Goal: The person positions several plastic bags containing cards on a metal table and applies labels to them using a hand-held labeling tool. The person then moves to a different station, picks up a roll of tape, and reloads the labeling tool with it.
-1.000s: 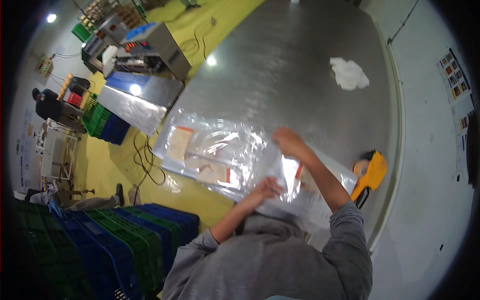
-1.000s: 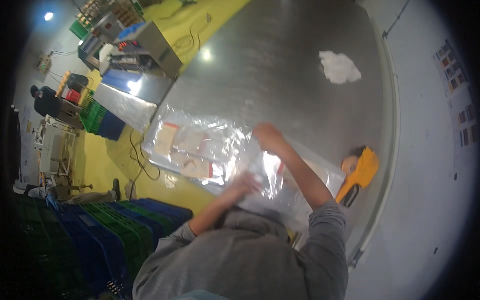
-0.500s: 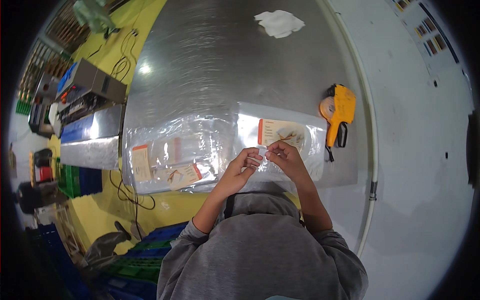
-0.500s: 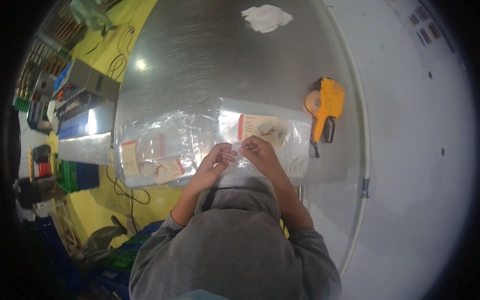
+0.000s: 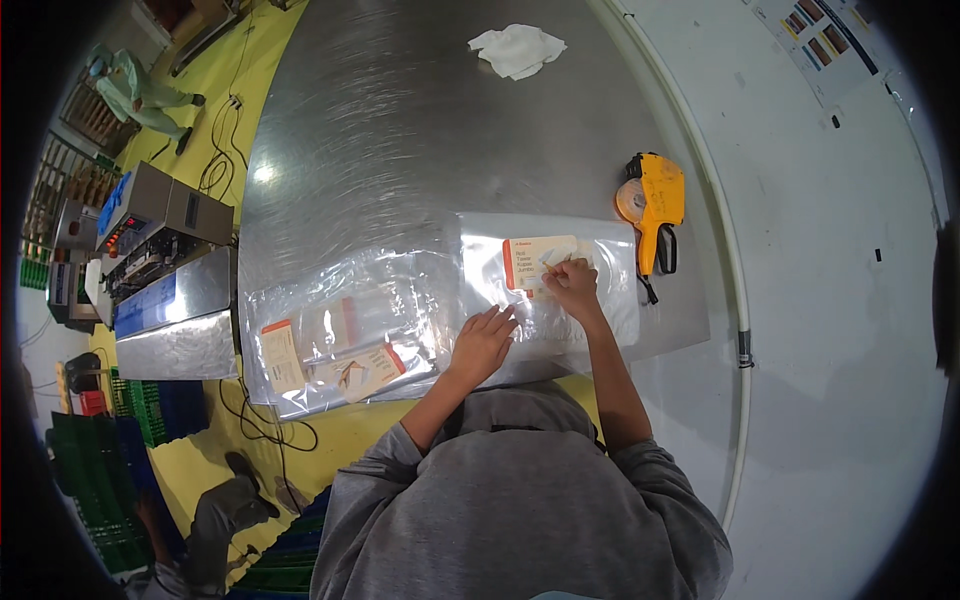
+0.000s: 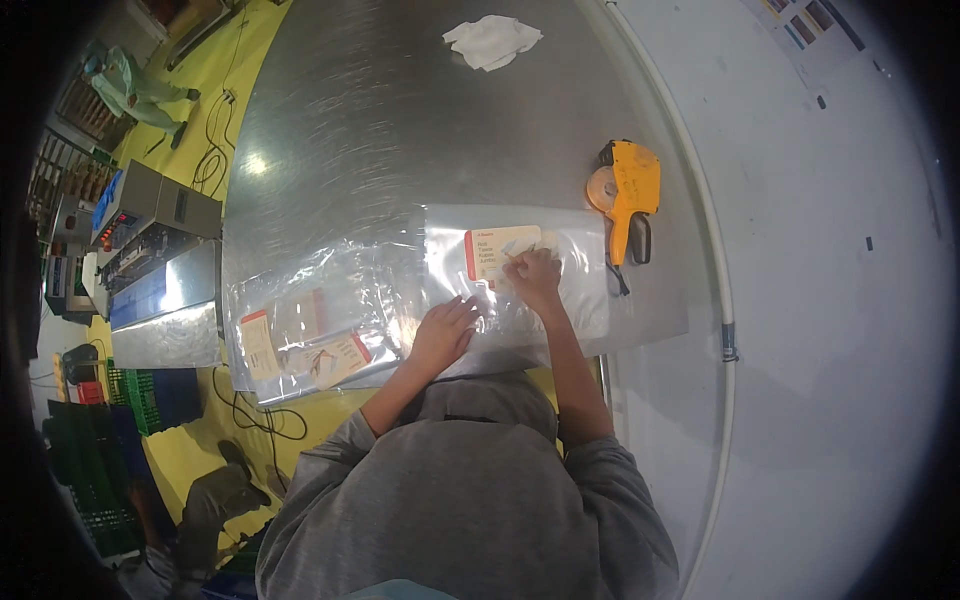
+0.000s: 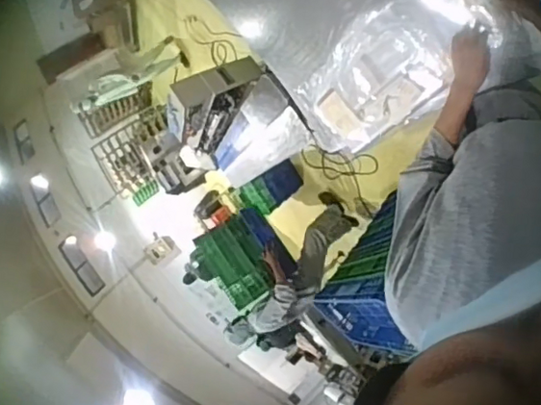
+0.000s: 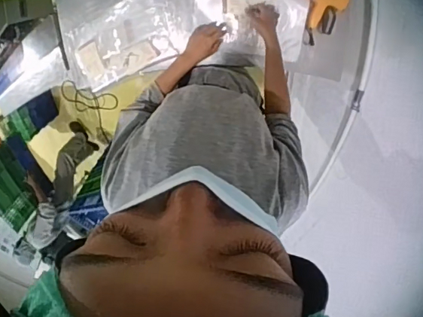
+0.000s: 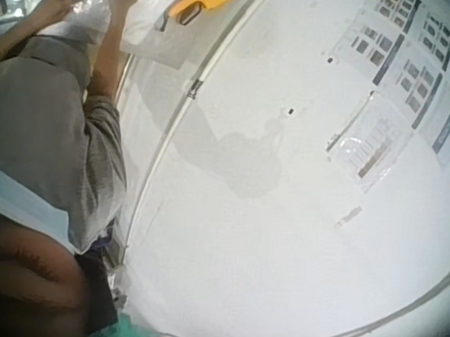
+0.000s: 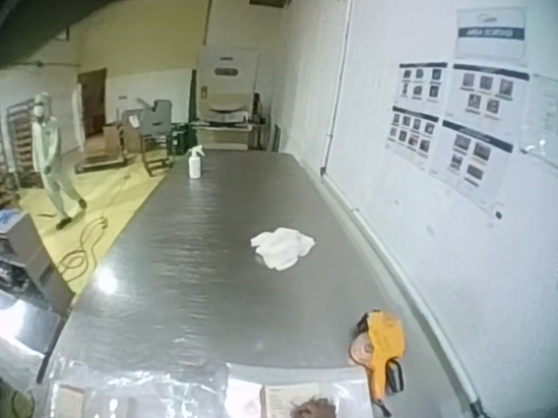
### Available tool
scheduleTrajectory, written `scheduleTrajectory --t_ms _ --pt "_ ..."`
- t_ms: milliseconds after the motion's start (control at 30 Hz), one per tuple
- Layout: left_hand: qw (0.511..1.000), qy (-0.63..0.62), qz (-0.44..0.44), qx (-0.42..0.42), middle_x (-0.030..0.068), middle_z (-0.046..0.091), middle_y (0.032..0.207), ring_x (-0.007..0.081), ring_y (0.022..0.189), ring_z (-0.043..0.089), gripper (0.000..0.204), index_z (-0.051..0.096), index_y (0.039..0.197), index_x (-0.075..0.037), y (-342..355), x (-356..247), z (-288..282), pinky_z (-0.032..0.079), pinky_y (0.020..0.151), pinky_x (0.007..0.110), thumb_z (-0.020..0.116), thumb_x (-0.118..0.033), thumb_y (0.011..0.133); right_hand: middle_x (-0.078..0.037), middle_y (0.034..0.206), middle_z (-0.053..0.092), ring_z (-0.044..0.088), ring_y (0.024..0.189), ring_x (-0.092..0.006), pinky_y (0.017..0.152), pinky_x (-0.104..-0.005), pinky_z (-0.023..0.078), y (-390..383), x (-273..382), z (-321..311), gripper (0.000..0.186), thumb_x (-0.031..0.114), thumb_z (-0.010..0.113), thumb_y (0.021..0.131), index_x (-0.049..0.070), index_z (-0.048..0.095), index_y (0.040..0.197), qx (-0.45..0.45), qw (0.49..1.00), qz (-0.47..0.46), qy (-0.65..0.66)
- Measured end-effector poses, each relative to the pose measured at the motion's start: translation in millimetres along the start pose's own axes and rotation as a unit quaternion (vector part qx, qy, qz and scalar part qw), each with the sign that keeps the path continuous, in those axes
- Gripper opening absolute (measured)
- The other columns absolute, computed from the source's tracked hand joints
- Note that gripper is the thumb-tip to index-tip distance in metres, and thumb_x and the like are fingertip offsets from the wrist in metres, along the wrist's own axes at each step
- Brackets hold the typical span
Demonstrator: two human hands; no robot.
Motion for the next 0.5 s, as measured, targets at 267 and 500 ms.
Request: scheduleTrajectory --t_ms 267,500 --pt "0.999 -0.038 0.006 -0.039 0.0071 0.056 0.12 0.0249 0.112 0.051 0.021 0.061 0.101 -0.007 -2 5 -3 0.039 0.093 0.04 0.057 -0.015 0.081 -0.01 0.111 0.044 0.036 0.112 -0.0365 0.093 -0.0498 0.032 0 13 8 0.029 0.036 0.069 0.067 0.013 0.066 0.084 0.018 0.996 0.069 -0.058" --pt "0.995 0.015 0.024 -0.099 0.0091 0.064 0.103 0.0253 0.094 0.062 0.017 0.062 0.096 -0.007 0 7 9 0.047 0.08 0.038 0.057 -0.014 0.082 -0.012 0.098 0.048 0.047 0.096 -0.0315 0.077 -0.0393 0.041 4 13 -1 0.028 0.024 0.073 0.064 0.005 0.054 0.071 -0.039 0.996 0.068 -0.04"
Point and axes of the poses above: each hand's wrist, its own y-axis towards the middle knuckle, its own z-axis out of the palm, x = y × z, the point moved 2 cm from there along y, towards the middle knuckle
